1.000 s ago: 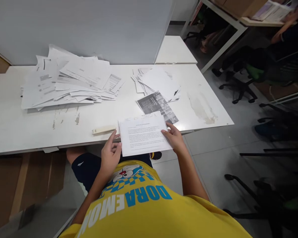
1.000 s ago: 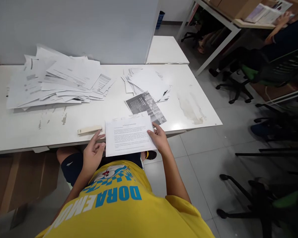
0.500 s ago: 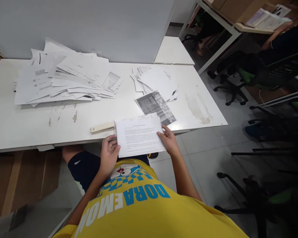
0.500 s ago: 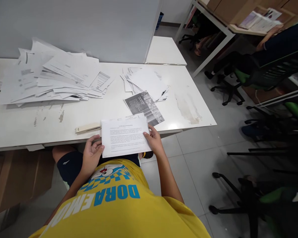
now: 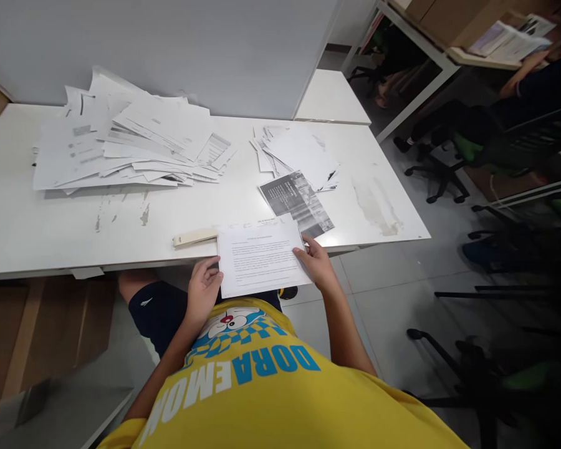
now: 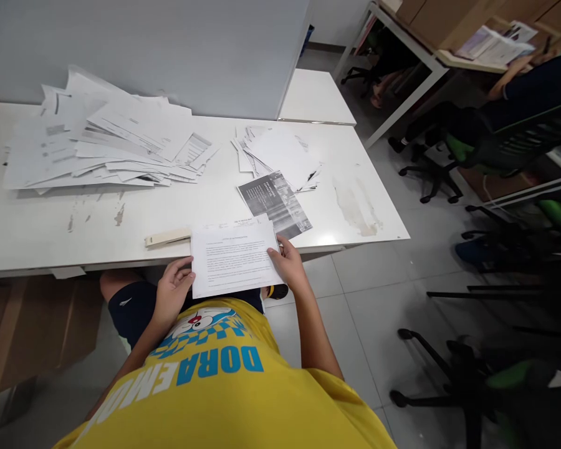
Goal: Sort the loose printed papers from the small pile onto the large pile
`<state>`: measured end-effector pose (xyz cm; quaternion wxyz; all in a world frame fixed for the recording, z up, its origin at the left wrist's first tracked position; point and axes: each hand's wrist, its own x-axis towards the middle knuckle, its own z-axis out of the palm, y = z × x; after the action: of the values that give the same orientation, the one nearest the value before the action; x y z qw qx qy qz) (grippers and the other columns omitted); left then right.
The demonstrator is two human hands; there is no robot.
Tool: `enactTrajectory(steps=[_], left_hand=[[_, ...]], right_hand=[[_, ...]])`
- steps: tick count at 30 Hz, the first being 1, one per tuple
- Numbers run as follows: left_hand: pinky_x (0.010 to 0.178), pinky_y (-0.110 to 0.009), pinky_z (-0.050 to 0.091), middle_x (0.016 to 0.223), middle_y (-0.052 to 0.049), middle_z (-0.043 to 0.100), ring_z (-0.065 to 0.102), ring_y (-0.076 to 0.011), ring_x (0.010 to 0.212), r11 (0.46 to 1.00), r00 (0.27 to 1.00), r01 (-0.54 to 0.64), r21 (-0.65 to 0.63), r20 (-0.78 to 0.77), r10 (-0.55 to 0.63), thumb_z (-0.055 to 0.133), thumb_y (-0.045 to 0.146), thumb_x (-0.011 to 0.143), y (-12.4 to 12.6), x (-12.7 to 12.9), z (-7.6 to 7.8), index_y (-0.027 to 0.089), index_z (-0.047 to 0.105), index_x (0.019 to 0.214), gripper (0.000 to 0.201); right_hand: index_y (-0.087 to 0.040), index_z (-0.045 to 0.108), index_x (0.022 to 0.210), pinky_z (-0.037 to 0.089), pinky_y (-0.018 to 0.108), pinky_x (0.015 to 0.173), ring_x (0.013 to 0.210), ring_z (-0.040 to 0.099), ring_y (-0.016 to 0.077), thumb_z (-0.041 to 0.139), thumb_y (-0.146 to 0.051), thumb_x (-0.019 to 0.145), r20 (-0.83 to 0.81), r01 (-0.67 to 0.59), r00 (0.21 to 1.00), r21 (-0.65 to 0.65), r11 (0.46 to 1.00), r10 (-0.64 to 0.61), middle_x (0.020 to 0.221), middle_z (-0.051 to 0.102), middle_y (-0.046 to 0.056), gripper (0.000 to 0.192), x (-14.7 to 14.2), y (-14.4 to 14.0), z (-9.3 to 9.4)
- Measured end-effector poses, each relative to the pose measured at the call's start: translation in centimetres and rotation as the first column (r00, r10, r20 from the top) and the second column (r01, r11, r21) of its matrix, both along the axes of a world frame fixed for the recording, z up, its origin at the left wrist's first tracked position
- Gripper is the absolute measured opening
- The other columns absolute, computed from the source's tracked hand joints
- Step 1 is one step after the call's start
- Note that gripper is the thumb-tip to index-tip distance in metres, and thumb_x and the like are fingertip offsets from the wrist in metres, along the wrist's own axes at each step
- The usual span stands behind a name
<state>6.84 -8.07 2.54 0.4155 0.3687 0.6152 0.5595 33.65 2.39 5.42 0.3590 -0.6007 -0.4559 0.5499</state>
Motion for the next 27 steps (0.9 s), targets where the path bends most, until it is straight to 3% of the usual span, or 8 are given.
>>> enactTrajectory(steps=[9,12,14,15,18,23,27], left_hand=[[0.081,-0.031,0.059,0.118,-0.009,0.06,0.067,-0.0141,0.086,1.0,1.0,0.015,-0.017,-0.003,-0.015,0.068,0.034,0.08,-0.3,0.2,-0.2,0.021,0.069,0.11,0.033],[0.082,-0.032,0.059,0.119,-0.009,0.059,0.067,-0.0146,0.086,1.0,0.988,-0.015,0.007,-0.153,0.016,0.063,0.032,0.084,-1.2,-0.1,0.1,0.022,0.068,0.113,0.031],[0.09,-0.038,0.057,0.118,-0.01,0.06,0.066,-0.0183,0.093,0.995,0.914,-0.069,0.071,-0.395,0.092,0.059,0.028,0.086,-1.7,-0.6,0.5,0.022,0.069,0.116,0.031],[0.096,-0.042,0.055,0.117,-0.011,0.061,0.065,-0.0215,0.099,0.989,0.839,-0.083,0.124,-0.528,0.136,0.058,0.026,0.087,-1.8,-1.0,0.9,0.022,0.069,0.116,0.032],[0.115,-0.053,0.039,0.122,-0.013,0.064,0.056,-0.031,0.125,0.97,0.601,0.031,0.243,-0.78,0.176,0.057,0.021,0.086,-0.7,-2.8,1.9,0.022,0.068,0.123,0.039],[0.124,-0.054,0.023,0.159,-0.011,0.04,0.032,-0.0301,0.15,0.928,0.469,0.336,0.161,-0.883,-0.017,0.047,0.022,0.091,3.0,-5.5,2.3,0.019,0.039,0.152,0.062],[0.124,-0.053,0.024,0.157,-0.011,0.043,0.035,-0.0288,0.148,0.914,0.394,0.382,0.141,-0.919,-0.023,0.045,0.019,0.09,4.1,-6.1,1.4,0.019,0.036,0.154,0.064]], right_hand=[[-0.02,0.061,0.119,0.048,0.031,0.061,0.067,0.061,0.0189,0.071,-0.048,0.071,-0.01,-0.001,1.0,0.039,0.999,0.001,0.076,0.067,0.001,0.056,-0.1,-0.8,0.2],[-0.02,0.061,0.12,0.049,0.031,0.061,0.067,0.062,0.0194,0.071,-0.047,0.07,-0.011,0.006,1.0,0.028,1.0,-0.006,0.075,0.067,0.001,0.058,-0.6,-0.6,0.0],[-0.02,0.061,0.12,0.049,0.032,0.061,0.067,0.062,0.0194,0.07,-0.046,0.07,-0.02,0.003,1.0,0.028,1.0,-0.003,0.074,0.067,0.001,0.057,-1.1,-0.4,0.0],[-0.021,0.061,0.12,0.05,0.032,0.061,0.067,0.062,0.0195,0.07,-0.046,0.071,-0.025,-0.005,1.0,0.033,0.999,0.005,0.075,0.068,0.001,0.056,-1.3,-0.2,0.0],[-0.022,0.061,0.119,0.05,0.032,0.063,0.069,0.063,0.0199,0.067,-0.045,0.072,-0.032,-0.034,0.999,0.07,0.997,0.036,0.079,0.07,0.002,0.053,-2.2,0.7,-0.1],[-0.022,0.06,0.114,0.048,0.03,0.061,0.067,0.061,0.0184,0.065,-0.043,0.071,0.0,-0.049,0.999,0.099,0.994,0.05,0.076,0.068,0.0,0.048,-3.5,2.2,-0.5],[-0.022,0.06,0.114,0.047,0.029,0.061,0.069,0.061,0.0183,0.062,-0.043,0.072,0.016,-0.057,0.998,0.101,0.993,0.056,0.08,0.068,0.0,0.047,-4.0,2.3,-0.5]])
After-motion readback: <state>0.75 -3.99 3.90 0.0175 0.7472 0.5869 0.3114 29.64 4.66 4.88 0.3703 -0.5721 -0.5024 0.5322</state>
